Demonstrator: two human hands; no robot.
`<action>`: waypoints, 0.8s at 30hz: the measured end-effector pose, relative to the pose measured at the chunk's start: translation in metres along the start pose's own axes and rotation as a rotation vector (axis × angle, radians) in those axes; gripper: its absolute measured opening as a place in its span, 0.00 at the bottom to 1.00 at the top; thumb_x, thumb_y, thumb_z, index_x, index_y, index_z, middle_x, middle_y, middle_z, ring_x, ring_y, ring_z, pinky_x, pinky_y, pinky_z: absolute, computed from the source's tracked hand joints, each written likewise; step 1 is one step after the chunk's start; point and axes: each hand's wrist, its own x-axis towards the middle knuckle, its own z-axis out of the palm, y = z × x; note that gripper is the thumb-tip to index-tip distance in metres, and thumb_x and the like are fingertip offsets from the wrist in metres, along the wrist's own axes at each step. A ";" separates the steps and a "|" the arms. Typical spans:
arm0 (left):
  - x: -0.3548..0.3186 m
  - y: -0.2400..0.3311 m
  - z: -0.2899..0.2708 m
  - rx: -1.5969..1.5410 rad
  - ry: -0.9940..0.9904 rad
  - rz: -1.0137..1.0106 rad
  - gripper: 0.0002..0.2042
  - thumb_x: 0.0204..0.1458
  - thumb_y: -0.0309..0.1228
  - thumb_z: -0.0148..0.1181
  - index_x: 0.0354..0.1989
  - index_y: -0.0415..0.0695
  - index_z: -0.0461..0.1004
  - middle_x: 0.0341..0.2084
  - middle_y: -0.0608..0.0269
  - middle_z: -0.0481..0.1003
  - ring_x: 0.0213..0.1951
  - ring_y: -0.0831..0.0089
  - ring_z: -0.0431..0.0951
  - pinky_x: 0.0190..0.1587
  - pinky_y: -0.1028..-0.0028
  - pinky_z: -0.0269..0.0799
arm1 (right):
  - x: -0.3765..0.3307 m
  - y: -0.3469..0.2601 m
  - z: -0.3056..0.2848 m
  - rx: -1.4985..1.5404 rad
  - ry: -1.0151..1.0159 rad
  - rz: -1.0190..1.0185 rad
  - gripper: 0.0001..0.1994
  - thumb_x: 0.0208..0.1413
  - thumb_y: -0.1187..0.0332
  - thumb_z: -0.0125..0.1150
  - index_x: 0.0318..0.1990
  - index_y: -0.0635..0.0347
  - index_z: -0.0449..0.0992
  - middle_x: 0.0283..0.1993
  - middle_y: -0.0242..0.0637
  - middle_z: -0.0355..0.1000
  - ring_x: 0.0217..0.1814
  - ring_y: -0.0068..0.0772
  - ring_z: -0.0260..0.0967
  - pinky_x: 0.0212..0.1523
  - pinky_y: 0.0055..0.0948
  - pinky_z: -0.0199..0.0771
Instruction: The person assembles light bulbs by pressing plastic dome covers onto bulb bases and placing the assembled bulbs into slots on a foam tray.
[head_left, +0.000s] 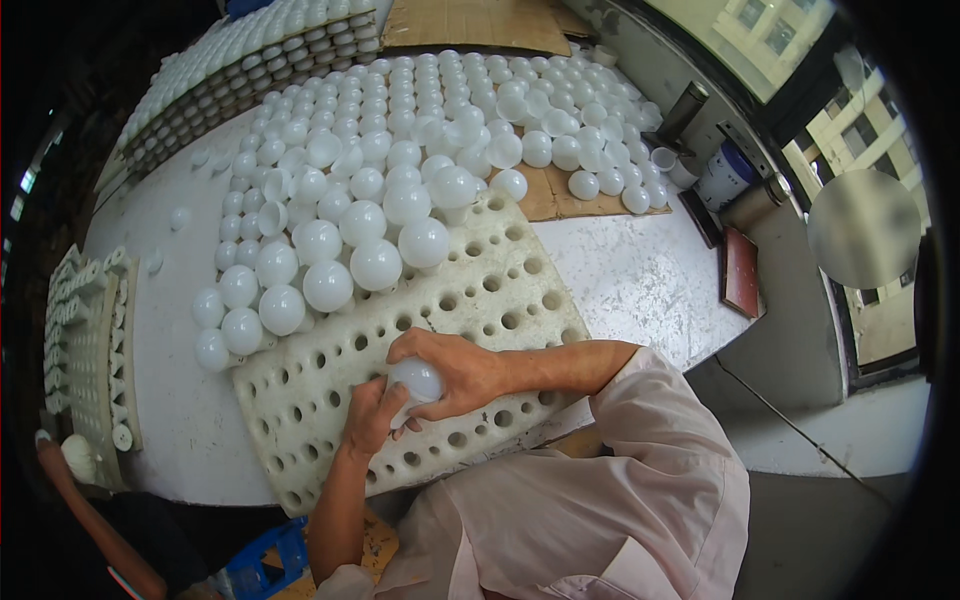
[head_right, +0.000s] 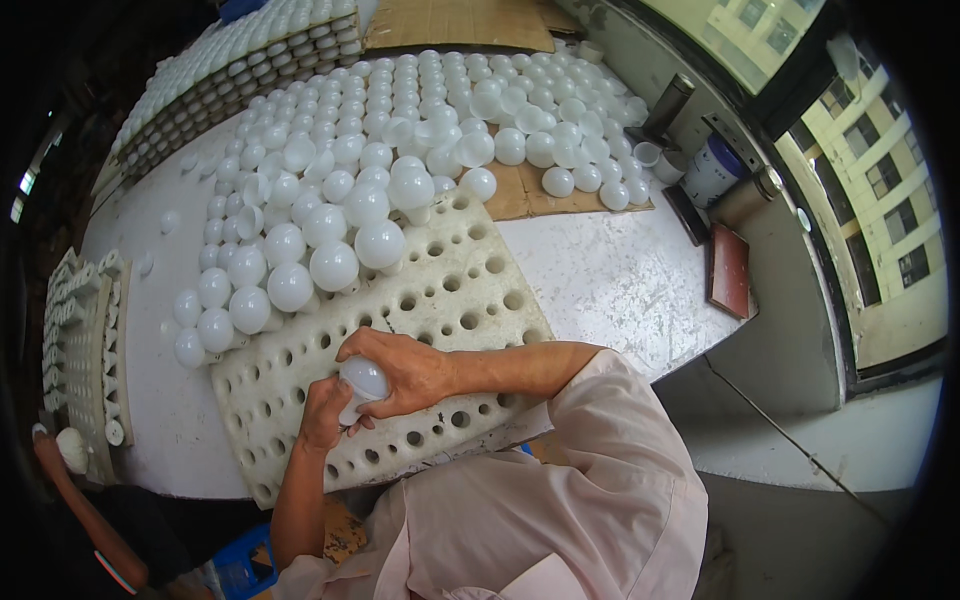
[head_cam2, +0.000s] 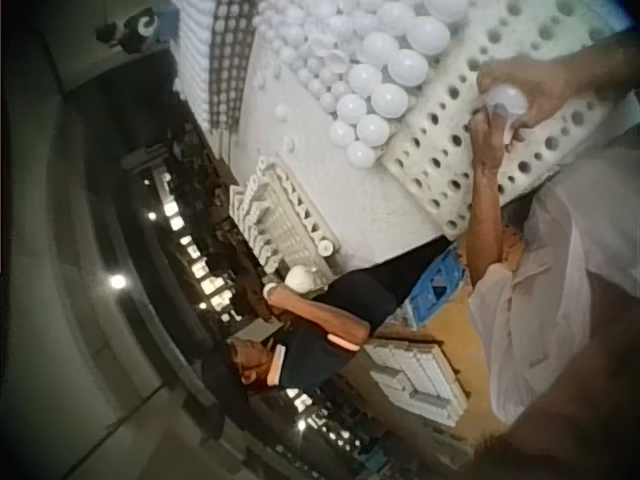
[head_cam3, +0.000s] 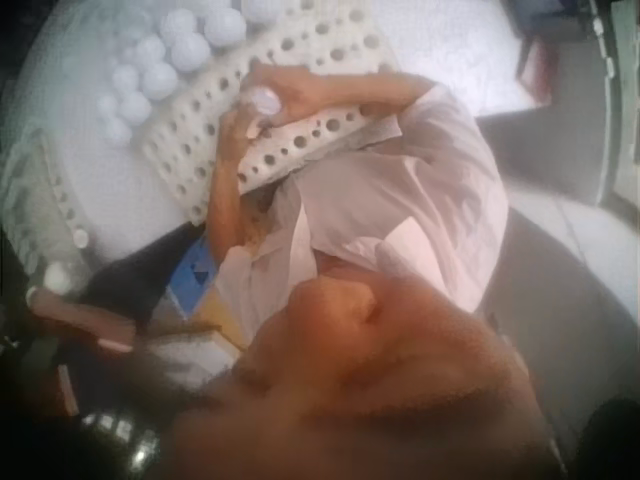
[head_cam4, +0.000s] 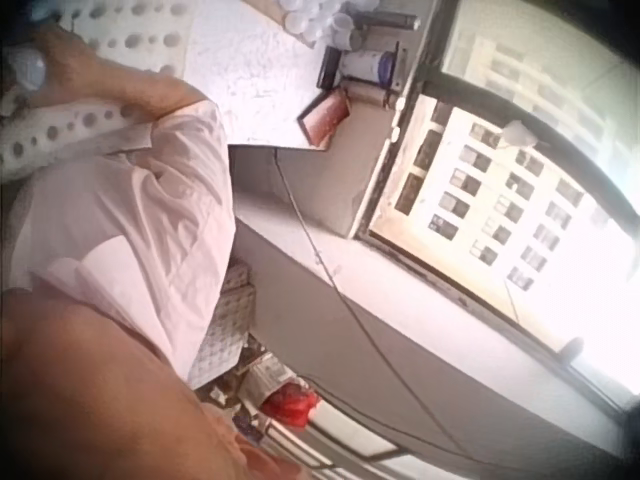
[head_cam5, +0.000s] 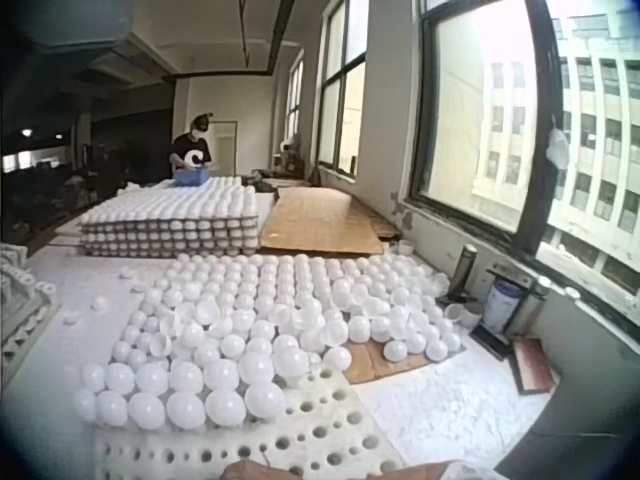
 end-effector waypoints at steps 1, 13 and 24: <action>0.001 0.005 0.006 0.032 0.089 0.077 0.23 0.53 0.40 0.59 0.43 0.27 0.71 0.29 0.52 0.78 0.25 0.74 0.79 0.20 0.81 0.70 | -0.005 0.003 -0.005 0.046 -0.055 0.116 0.34 0.34 0.68 0.74 0.51 0.58 0.62 0.49 0.44 0.63 0.49 0.49 0.65 0.50 0.41 0.69; -0.012 -0.017 -0.010 0.153 0.385 0.085 0.14 0.53 0.22 0.58 0.46 0.27 0.69 0.37 0.45 0.78 0.26 0.74 0.80 0.19 0.82 0.70 | 0.019 0.065 -0.195 -0.877 0.427 0.148 0.32 0.36 0.68 0.65 0.55 0.56 0.66 0.58 0.48 0.60 0.58 0.54 0.60 0.57 0.43 0.65; -0.019 -0.027 -0.010 0.097 0.464 0.129 0.12 0.54 0.20 0.55 0.44 0.26 0.68 0.36 0.45 0.78 0.24 0.71 0.79 0.18 0.80 0.71 | 0.032 0.160 -0.261 -0.653 0.580 0.472 0.30 0.47 0.61 0.65 0.60 0.53 0.67 0.57 0.47 0.67 0.58 0.48 0.66 0.53 0.39 0.71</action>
